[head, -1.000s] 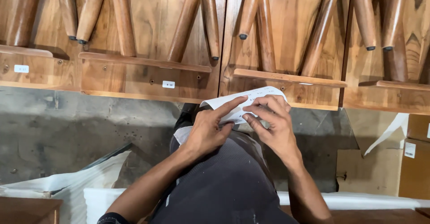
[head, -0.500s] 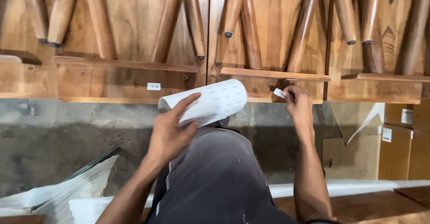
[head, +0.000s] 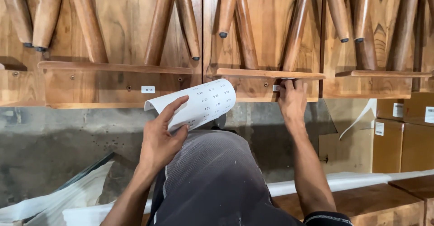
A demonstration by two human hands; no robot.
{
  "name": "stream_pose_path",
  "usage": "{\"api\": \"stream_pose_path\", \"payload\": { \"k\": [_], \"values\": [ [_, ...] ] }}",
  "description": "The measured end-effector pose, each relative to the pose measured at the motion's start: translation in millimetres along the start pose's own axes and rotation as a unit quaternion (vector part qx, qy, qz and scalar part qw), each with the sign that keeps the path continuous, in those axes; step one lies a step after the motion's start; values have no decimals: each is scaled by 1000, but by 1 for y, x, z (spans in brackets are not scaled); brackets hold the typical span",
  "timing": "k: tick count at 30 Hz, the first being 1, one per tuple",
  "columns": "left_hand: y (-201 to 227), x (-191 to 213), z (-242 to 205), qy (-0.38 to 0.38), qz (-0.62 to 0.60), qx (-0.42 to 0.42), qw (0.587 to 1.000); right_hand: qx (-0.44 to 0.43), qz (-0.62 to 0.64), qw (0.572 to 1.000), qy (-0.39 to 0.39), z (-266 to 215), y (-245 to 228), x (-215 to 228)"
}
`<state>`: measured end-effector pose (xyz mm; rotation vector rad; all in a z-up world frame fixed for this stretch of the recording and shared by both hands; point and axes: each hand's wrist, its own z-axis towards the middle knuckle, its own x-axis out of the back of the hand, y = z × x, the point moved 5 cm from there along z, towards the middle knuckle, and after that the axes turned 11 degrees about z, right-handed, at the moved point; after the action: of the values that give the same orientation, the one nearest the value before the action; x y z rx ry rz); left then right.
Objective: The person is inspecting and cleaning furniture parts and checking an inspection list.
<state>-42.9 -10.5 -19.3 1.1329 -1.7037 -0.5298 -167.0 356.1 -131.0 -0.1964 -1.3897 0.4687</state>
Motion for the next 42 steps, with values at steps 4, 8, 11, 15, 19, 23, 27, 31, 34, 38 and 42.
{"api": "stream_pose_path", "payload": {
  "k": [4,8,11,15,19,23,27,31,34,38,42],
  "values": [
    [-3,-2,-1,11,0,-36,999,11,-55,997,48,-34,2,-7],
    [-1,-2,0,19,-9,-41,999,-2,-81,997,18,-53,-7,-14],
    [2,-3,-4,-5,0,-13,1000,-39,-85,996,-7,-63,12,-32],
    [10,-4,5,-23,7,-41,999,-10,-150,988,-41,-66,27,-37],
    [15,-6,3,-32,15,-62,997,-48,-40,998,-4,-55,2,-14],
    [23,-9,13,-50,21,-100,994,-87,-88,992,-14,-49,11,-26],
    [19,-20,10,-83,19,-116,990,-77,-75,993,-46,-70,9,-70],
    [33,-32,19,-86,-1,-187,979,-134,46,989,-48,-77,13,1],
    [43,-47,20,-120,-20,-215,969,-269,183,945,-27,-115,32,17],
    [60,-67,24,-203,8,-173,964,-137,192,970,60,-98,-6,25],
    [61,-79,21,-231,51,-156,959,-76,78,993,-41,-52,-27,-7]
  ]
}}
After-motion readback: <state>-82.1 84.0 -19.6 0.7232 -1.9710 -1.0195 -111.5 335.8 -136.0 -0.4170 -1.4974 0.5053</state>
